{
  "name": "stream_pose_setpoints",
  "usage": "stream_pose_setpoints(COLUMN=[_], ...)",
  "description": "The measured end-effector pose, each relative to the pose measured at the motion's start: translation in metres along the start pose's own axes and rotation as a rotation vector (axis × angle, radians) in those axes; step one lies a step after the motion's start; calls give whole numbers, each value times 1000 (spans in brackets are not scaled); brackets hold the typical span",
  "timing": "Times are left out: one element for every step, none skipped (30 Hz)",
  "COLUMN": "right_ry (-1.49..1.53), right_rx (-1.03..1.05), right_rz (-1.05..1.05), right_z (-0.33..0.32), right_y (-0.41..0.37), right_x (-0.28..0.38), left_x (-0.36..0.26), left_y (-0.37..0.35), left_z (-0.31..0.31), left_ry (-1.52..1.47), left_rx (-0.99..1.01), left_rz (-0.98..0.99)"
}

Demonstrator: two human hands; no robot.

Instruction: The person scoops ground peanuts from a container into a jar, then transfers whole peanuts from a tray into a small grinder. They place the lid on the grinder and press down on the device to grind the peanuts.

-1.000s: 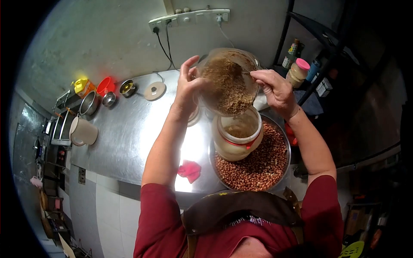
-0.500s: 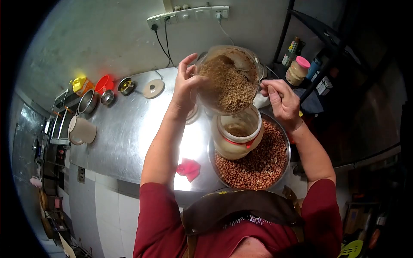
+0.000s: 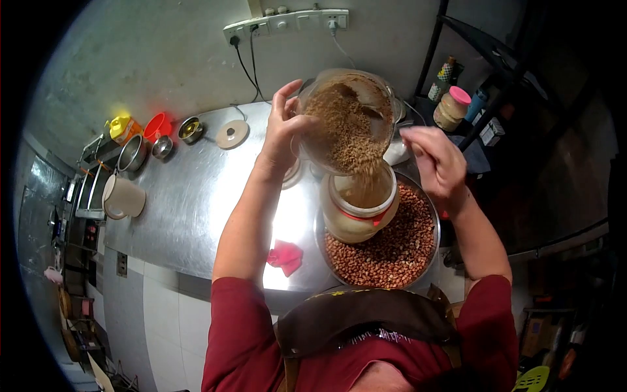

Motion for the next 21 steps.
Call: stream_pose_setpoints(right_ry=[9,18,52,103,116,130,141,153,163,152,140,127,169,171,124,79,102,127,152,143,136], right_rx=[-5,-10,-3,13,1,-10,-21,-30,-38,-40,-43,-46,-68,-81,-84,-87,-79,-70,-61,-46,-30], right_rz=[-28,-56,-22,47,105,161,187,215,244,214,186,161,188,180,159,135,167,199,231,211,188], right_z=[5,9,16,24,29,33,34,35,35,33,29,25,20,14,9,4,5,7,9,8,7], right_y=[6,9,8,3,-4,-8,-12,-16,-19,-19,-17,-15,-13,-12,-14,-14,-18,-25,-29,-30,-30], right_x=[-9,-17,-28,-41,-49,-54,-55,-52,-49,-41,-33,-25,-22,-20,-20,-20,-23,-25,-24,-19,-11], left_x=[0,0,0,-2,-4,-6,-5,0,0,1,0,-1,-1,-3,-3,-4,-4,-4,-4,-3,-2], left_y=[0,0,0,-2,-4,-5,-4,-2,-1,-1,-1,-2,-3,-4,-5,-4,-5,-5,-4,-3,-2], left_z=[1,2,3,5,7,7,4,-1,-3,-5,-6,-5,-4,-1,0,1,2,2,2,1,0], left_ry=[2,4,7,18,30,42,59,75,91,73,56,38,31,24,17,6,-4,-14,-5,3,11], left_rx=[3,7,10,6,1,-6,-5,-5,-3,-5,-6,-5,-4,-1,1,10,18,24,24,23,19], left_rz=[0,0,0,-2,-3,-3,2,4,6,1,-5,-13,-19,-24,-25,-22,-19,-17,-13,-8,-1])
Point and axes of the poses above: each hand's wrist, its own y-axis towards the middle knuckle, its own z-axis out of the palm, x = y × z, the point moved 8 cm from there along y, towards the middle knuckle, and after that the axes turned 5 degrees about -z, right-handed, at the moved point
